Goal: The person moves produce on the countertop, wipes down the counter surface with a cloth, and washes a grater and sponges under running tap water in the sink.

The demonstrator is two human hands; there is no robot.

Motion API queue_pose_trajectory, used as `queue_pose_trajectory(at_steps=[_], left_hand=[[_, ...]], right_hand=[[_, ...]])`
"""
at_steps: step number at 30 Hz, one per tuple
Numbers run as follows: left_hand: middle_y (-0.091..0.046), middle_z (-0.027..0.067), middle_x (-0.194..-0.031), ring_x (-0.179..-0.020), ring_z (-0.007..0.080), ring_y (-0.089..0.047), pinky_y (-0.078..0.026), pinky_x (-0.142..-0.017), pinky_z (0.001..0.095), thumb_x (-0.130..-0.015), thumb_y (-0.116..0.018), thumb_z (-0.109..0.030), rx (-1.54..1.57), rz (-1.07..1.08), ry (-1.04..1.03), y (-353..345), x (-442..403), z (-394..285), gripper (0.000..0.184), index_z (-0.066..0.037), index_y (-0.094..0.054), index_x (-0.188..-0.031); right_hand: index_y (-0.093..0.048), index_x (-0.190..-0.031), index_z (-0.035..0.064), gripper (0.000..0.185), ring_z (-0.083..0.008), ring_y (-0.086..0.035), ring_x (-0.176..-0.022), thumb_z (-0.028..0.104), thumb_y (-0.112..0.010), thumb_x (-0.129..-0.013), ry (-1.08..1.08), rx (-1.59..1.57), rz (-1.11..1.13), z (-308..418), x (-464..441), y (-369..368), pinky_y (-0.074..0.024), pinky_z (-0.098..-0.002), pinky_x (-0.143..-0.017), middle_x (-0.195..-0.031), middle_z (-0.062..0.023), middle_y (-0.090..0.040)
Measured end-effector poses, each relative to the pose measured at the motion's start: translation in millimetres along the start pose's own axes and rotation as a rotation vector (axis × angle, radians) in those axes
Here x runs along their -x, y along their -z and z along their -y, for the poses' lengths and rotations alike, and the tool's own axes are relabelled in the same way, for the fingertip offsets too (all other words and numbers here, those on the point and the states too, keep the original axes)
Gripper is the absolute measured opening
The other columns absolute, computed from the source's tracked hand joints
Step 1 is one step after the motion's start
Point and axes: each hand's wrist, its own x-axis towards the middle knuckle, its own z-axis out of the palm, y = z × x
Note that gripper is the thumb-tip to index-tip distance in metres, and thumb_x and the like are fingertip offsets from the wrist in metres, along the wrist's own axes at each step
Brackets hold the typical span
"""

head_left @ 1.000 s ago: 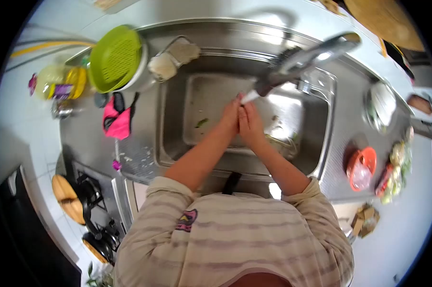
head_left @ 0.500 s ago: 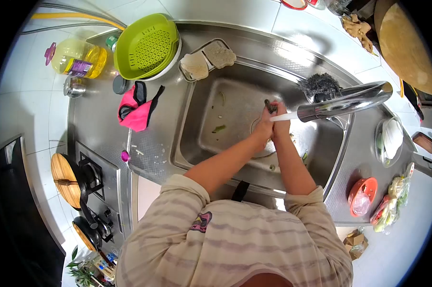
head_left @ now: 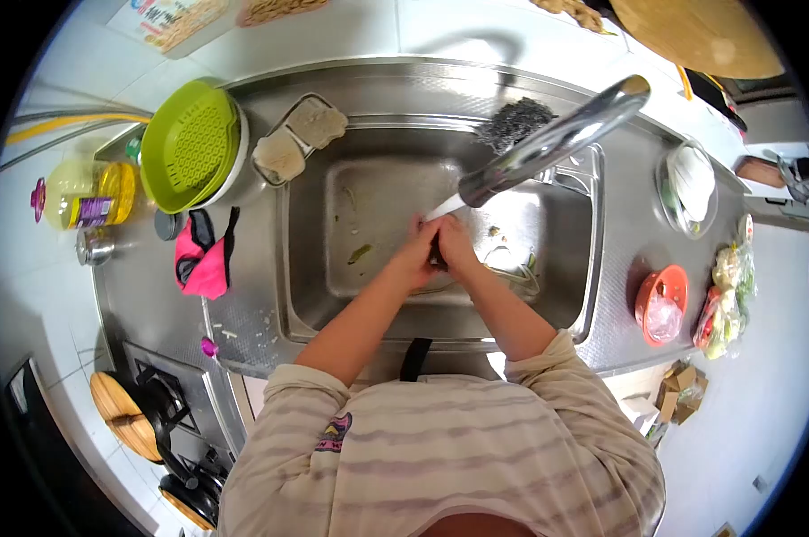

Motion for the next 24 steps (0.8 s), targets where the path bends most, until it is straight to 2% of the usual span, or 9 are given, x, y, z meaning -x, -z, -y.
queue_pose_trajectory(at_steps=[2,6,9,11,14,17,21,23,24], left_hand=[[-0.049,0.0047,-0.121,-0.102,0.0167,-0.051,-0.041,-0.086,0.0396,-0.087,-0.059,-0.024,0.084,0.154,0.051,19.6,-8.0,3.4,0.060,-0.019,-0.026,-0.137],[-0.049,0.0079,-0.121,-0.102,0.0185,-0.051,-0.042,-0.085,0.0373,-0.080,-0.063,-0.011,0.041,0.226,-0.064,35.2,-11.2,0.7,0.069,-0.014,-0.026,-0.138],[-0.050,0.0099,-0.120,-0.104,0.0222,-0.053,-0.042,-0.088,0.0340,-0.077,-0.060,-0.008,-0.418,0.122,-0.191,48.0,-12.8,-0.2,0.067,-0.007,-0.031,-0.137],[-0.052,0.0137,-0.122,-0.108,0.0269,-0.052,-0.040,-0.093,0.0321,-0.072,-0.061,-0.009,-1.057,-0.033,-0.434,58.2,-4.0,-4.7,0.070,-0.008,-0.035,-0.136],[-0.050,0.0174,-0.125,-0.110,0.0273,-0.052,-0.041,-0.093,0.0323,-0.072,-0.060,-0.009,-1.451,0.088,-0.565,66.6,12.1,-28.2,0.070,-0.008,-0.035,-0.137],[-0.052,0.0170,-0.123,-0.107,0.0287,-0.054,-0.043,-0.091,0.0344,-0.073,-0.060,-0.012,-1.475,0.182,-0.695,52.2,49.7,-66.6,0.065,-0.008,-0.040,-0.134],[-0.056,0.0169,-0.114,-0.100,0.0311,-0.057,-0.045,-0.089,0.0364,-0.074,-0.059,-0.013,-1.094,0.113,-0.660,41.2,74.7,-76.6,0.058,-0.008,-0.045,-0.130],[-0.059,0.0159,-0.105,-0.101,0.0277,-0.057,-0.045,-0.090,0.0352,-0.074,-0.058,-0.009,-0.983,-0.102,-0.045,59.2,43.6,-48.1,0.052,-0.009,-0.049,-0.125],[-0.059,0.0167,-0.107,-0.103,0.0288,-0.057,-0.044,-0.091,0.0373,-0.074,-0.059,-0.011,-1.507,0.008,-0.149,85.5,26.7,-10.9,0.051,-0.010,-0.050,-0.125]], right_hand=[[-0.061,-0.108,0.0054,0.033,-0.0202,-0.056,-0.095,0.029,-0.041,-0.095,0.011,-0.056,0.067,5.8,11.3,10.1,-0.0421,-0.0342,-0.086,-0.099,-0.0131,-0.060],[-0.056,-0.118,0.0068,0.036,-0.0168,-0.054,-0.101,0.031,-0.053,-0.092,0.441,0.338,-0.267,8.8,7.6,89.3,-0.0417,-0.0310,-0.089,-0.115,-0.0106,-0.059],[-0.067,-0.082,0.0030,0.033,-0.0184,-0.063,-0.070,0.031,-0.054,-0.092,0.558,0.649,-0.494,85.5,46.3,138.5,-0.0481,-0.0331,-0.067,-0.076,-0.0094,-0.067],[-0.066,-0.070,0.0020,0.042,-0.0213,-0.063,-0.062,0.034,-0.052,-0.093,0.541,0.820,-0.499,121.6,44.4,159.8,-0.0479,-0.0349,-0.061,-0.065,-0.0092,-0.065],[-0.063,-0.073,-0.0003,0.047,-0.0195,-0.059,-0.056,0.036,-0.045,-0.096,0.648,1.062,-0.531,147.0,25.2,174.7,-0.0469,-0.0333,-0.057,-0.060,-0.0070,-0.062],[-0.062,-0.075,-0.0008,0.047,-0.0171,-0.060,-0.061,0.037,-0.044,-0.096,0.360,0.682,-0.343,155.7,28.4,180.9,-0.0470,-0.0311,-0.060,-0.064,-0.0070,-0.063],[-0.062,-0.079,-0.0015,0.043,-0.0148,-0.060,-0.068,0.035,-0.045,-0.096,0.526,0.665,-0.294,122.3,35.8,189.6,-0.0463,-0.0291,-0.065,-0.069,-0.0085,-0.064],[-0.063,-0.082,-0.0022,0.039,-0.0181,-0.061,-0.070,0.031,-0.047,-0.094,0.535,0.672,-0.326,103.4,42.3,173.0,-0.0465,-0.0303,-0.068,-0.074,-0.0124,-0.066],[-0.063,-0.083,-0.0017,0.037,-0.0193,-0.061,-0.069,0.030,-0.047,-0.094,0.527,0.699,-0.286,86.9,43.3,167.3,-0.0467,-0.0312,-0.067,-0.074,-0.0134,-0.065]])
